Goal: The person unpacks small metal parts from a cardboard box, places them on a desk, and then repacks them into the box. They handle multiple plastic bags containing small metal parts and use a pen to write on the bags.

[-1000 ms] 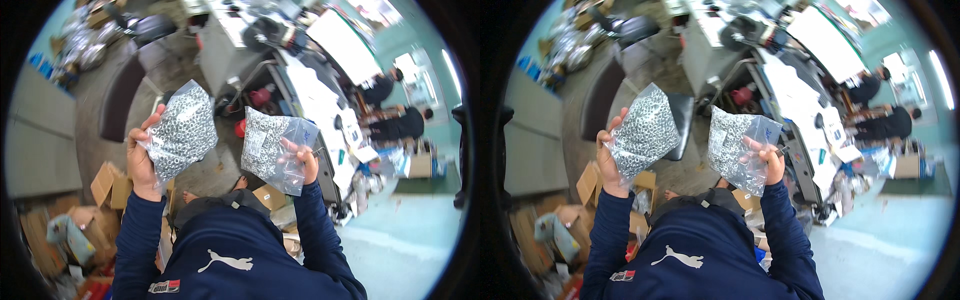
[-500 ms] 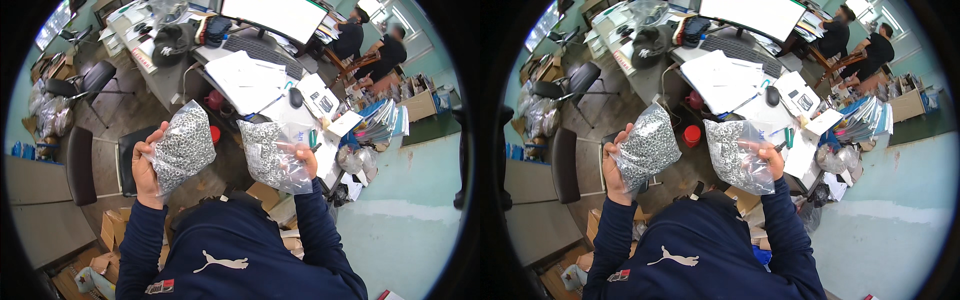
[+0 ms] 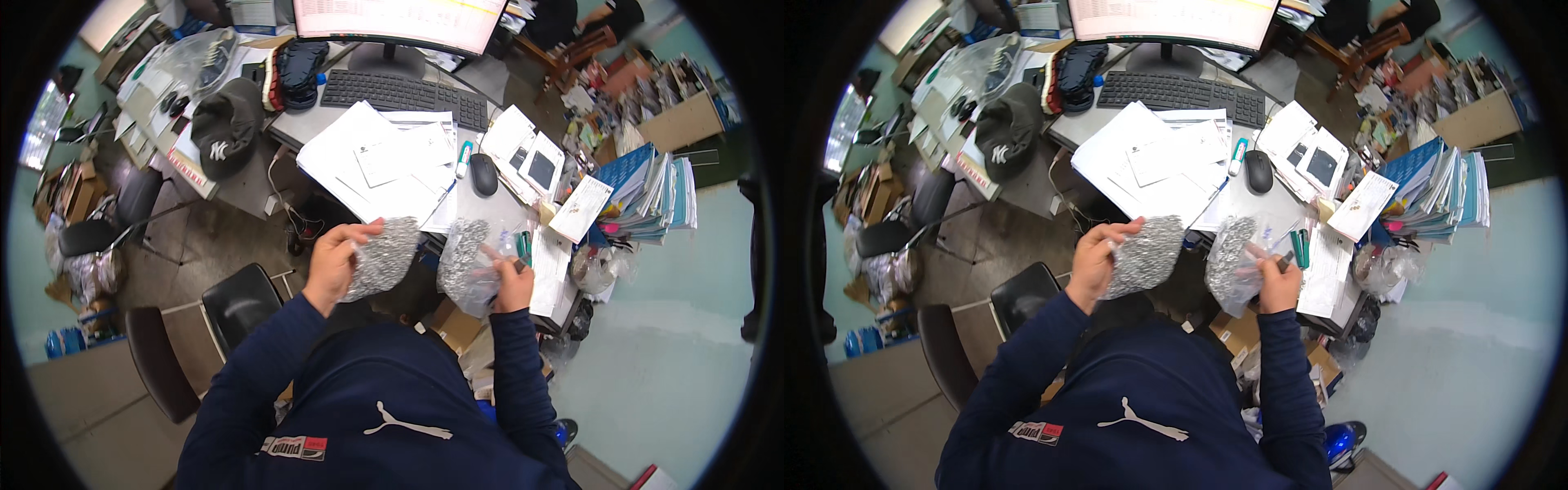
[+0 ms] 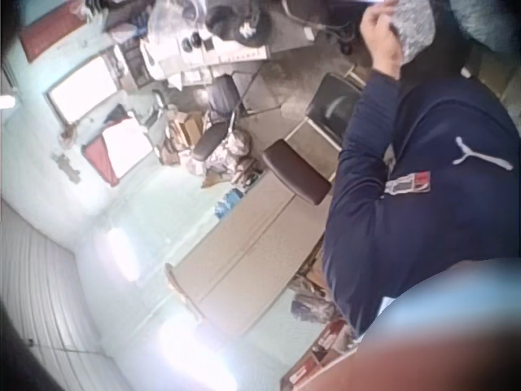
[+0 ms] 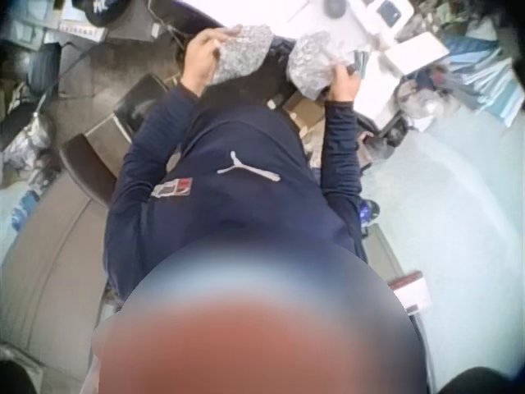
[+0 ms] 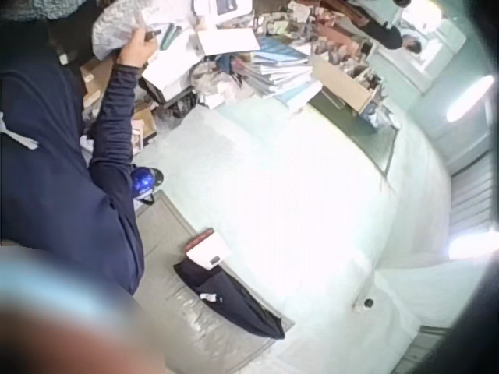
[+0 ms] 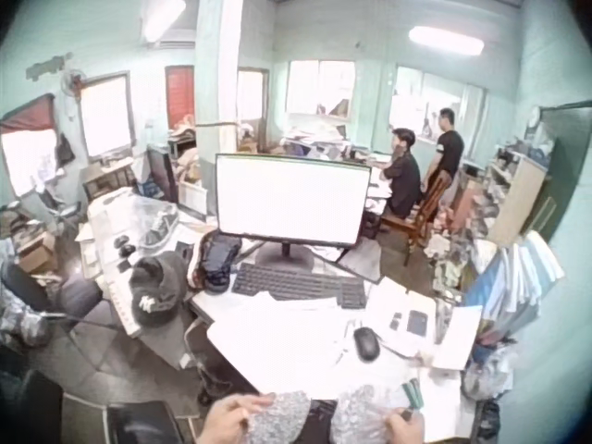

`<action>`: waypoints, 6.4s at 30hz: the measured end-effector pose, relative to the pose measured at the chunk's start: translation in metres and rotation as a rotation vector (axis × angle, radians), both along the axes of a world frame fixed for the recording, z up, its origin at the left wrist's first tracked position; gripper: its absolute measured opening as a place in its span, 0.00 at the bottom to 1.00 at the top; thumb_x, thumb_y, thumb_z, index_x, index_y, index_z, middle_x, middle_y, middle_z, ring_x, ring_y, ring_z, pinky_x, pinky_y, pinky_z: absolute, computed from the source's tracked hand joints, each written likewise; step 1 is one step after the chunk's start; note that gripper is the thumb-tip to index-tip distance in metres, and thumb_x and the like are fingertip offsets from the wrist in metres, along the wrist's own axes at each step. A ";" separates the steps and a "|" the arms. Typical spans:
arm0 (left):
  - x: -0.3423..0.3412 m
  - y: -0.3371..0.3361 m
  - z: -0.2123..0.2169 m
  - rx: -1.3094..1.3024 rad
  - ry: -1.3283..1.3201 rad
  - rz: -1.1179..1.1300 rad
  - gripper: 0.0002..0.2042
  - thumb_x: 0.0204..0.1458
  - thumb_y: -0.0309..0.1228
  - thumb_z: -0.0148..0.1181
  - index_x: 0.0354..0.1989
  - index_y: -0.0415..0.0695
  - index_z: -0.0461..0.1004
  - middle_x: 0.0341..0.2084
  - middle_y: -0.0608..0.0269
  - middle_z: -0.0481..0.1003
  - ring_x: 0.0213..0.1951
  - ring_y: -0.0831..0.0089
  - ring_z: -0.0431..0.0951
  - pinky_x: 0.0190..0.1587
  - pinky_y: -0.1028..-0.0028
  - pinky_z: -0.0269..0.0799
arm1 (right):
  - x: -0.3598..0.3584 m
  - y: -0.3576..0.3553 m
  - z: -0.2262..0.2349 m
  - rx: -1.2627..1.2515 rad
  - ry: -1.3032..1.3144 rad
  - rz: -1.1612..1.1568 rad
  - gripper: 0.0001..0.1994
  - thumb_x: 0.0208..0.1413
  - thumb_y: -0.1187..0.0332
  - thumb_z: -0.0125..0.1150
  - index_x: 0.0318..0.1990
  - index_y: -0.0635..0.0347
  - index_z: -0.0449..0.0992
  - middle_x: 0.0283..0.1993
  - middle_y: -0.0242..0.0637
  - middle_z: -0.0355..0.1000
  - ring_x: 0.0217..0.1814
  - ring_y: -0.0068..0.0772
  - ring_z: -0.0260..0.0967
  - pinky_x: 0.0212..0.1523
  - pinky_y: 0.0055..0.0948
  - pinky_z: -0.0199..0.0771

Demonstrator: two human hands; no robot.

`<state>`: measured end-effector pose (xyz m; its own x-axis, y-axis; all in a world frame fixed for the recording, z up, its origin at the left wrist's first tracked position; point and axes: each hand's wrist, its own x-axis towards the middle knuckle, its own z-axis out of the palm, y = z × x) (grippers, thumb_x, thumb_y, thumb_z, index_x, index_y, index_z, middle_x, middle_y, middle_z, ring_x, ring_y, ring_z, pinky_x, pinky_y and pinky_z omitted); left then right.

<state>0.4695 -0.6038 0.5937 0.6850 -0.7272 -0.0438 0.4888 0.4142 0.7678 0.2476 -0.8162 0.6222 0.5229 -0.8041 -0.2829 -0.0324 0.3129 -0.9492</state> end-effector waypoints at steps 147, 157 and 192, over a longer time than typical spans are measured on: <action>0.216 -0.075 0.002 0.647 -0.860 -0.464 0.14 0.56 0.35 0.57 0.39 0.35 0.77 0.30 0.57 0.79 0.33 0.72 0.77 0.39 0.71 0.72 | 0.264 0.021 -0.045 -0.244 0.434 0.540 0.19 0.46 0.64 0.67 0.44 0.65 0.77 0.28 0.42 0.76 0.22 0.31 0.71 0.26 0.31 0.74; 0.238 -0.077 -0.009 0.765 -0.904 -0.713 0.20 0.45 0.36 0.69 0.41 0.32 0.77 0.30 0.58 0.78 0.33 0.73 0.76 0.40 0.75 0.71 | 0.288 0.012 -0.055 -0.272 0.456 0.571 0.17 0.44 0.65 0.68 0.41 0.66 0.78 0.25 0.40 0.75 0.21 0.27 0.70 0.22 0.29 0.72; 0.267 -0.085 -0.018 0.555 -0.626 -0.590 0.11 0.53 0.32 0.60 0.38 0.37 0.79 0.29 0.62 0.80 0.31 0.77 0.79 0.31 0.77 0.74 | 0.317 0.005 -0.040 -0.088 0.233 0.505 0.11 0.50 0.69 0.67 0.38 0.65 0.77 0.21 0.27 0.68 0.17 0.16 0.61 0.17 0.21 0.60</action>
